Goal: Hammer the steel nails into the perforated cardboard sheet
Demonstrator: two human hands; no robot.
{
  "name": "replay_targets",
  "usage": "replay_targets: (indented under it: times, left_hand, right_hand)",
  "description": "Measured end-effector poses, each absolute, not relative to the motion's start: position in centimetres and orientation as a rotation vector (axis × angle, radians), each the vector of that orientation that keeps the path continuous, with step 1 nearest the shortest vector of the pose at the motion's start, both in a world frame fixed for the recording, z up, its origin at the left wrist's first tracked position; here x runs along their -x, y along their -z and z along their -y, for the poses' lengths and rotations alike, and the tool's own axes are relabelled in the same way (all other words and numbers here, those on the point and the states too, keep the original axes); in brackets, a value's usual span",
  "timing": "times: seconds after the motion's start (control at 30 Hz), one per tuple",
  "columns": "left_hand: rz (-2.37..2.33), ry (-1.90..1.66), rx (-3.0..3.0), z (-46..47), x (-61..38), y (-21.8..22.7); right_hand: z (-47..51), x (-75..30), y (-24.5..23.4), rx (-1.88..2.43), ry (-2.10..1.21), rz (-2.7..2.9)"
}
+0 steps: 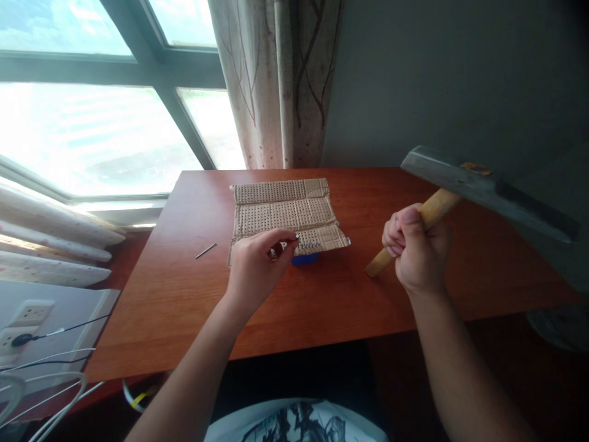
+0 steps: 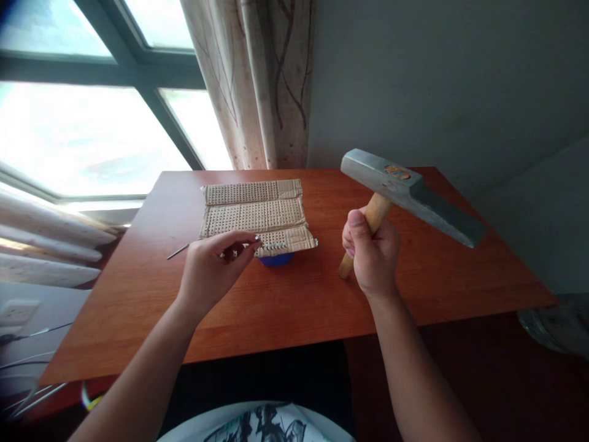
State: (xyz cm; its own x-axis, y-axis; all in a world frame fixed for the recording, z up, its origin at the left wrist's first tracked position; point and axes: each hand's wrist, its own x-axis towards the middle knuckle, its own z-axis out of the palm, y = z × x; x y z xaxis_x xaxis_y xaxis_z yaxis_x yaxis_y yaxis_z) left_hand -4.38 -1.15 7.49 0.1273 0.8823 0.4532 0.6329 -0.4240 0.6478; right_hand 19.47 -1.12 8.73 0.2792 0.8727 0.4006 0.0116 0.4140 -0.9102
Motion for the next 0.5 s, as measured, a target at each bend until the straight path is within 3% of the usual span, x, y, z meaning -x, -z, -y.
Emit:
replay_targets:
  times: [0.5]
  left_hand:
    - [-1.488, -1.191, -2.188, 1.19, 4.24, -7.16]
  right_hand:
    - [1.12, -19.37, -8.72, 1.004, -0.747, 1.17]
